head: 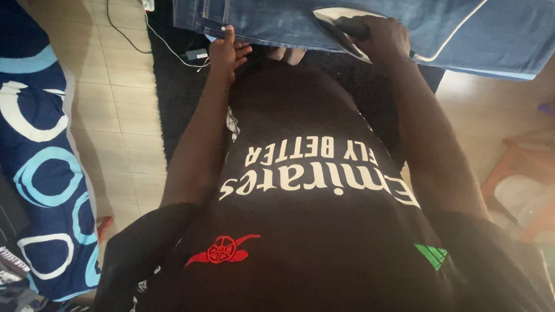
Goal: The person is using an iron to press a pair of blue jeans on a flat surface, moving the iron over the fabric and pockets while smoothing the jeans by hand.
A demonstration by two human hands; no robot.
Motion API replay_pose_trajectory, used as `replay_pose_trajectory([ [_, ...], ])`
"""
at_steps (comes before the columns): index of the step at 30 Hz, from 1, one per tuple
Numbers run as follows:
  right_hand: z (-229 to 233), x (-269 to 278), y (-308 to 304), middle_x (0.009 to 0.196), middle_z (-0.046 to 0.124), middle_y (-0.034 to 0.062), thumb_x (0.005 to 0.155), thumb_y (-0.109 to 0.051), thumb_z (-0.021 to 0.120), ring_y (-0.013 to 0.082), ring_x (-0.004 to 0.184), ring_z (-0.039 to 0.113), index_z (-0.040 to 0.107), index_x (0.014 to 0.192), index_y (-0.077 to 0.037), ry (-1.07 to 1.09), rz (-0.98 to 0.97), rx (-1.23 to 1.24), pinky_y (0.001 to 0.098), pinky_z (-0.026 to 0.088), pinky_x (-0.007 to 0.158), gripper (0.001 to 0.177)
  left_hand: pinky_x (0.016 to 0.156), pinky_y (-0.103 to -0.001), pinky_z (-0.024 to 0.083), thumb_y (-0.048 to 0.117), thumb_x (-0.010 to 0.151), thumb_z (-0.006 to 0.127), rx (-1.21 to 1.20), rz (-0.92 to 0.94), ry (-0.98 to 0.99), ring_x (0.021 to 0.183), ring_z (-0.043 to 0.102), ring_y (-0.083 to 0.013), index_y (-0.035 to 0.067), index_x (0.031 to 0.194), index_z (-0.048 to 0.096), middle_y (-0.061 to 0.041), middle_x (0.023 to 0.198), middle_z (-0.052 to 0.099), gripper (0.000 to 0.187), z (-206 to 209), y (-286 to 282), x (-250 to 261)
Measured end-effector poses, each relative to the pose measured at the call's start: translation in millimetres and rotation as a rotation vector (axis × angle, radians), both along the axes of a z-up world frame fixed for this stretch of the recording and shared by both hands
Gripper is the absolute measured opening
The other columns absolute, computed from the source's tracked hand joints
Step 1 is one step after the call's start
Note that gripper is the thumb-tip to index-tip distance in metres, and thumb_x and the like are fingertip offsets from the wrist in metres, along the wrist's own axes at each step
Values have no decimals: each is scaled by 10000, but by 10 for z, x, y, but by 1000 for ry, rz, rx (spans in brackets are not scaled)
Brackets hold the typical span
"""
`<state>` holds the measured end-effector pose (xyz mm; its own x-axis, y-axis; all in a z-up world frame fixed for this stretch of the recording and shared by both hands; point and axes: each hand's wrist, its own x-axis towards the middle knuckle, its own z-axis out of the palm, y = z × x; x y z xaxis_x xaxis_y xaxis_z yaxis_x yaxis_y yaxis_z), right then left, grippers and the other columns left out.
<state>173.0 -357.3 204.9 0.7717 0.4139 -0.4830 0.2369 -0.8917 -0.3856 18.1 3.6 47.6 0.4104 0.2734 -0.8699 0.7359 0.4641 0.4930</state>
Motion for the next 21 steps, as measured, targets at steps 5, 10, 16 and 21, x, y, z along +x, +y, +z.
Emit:
replay_pose_trajectory([
  [5,-135,66,116,1089,761,119,837,-456,802,329,962,733,726,1242,-227,55,-116,23,478,562,855,471,606,-311,588,554,1005,472,2,-6,3,776,785,-180,46,1088,672,-64,908,778,552,71,59,-34],
  [10,-111,48,488,1158,745,148,920,-477,768,376,1020,708,702,1338,-235,36,-49,187,489,550,871,488,646,-326,579,528,1026,520,7,-3,-54,825,787,-206,14,1082,679,-77,931,789,542,13,80,-81],
  [16,-50,132,1033,1197,724,146,921,-495,739,371,1066,690,633,1386,-258,169,81,107,513,518,916,533,653,-373,589,537,998,506,3,-24,2,790,777,-223,52,1091,630,-95,924,786,510,-158,132,-69],
  [21,-201,308,1128,1187,727,176,928,-466,769,388,1070,689,648,1332,-154,71,-60,245,510,535,904,524,634,-335,587,552,1022,504,25,-72,-23,806,791,-201,19,1117,653,-93,969,804,561,-315,154,-153],
])
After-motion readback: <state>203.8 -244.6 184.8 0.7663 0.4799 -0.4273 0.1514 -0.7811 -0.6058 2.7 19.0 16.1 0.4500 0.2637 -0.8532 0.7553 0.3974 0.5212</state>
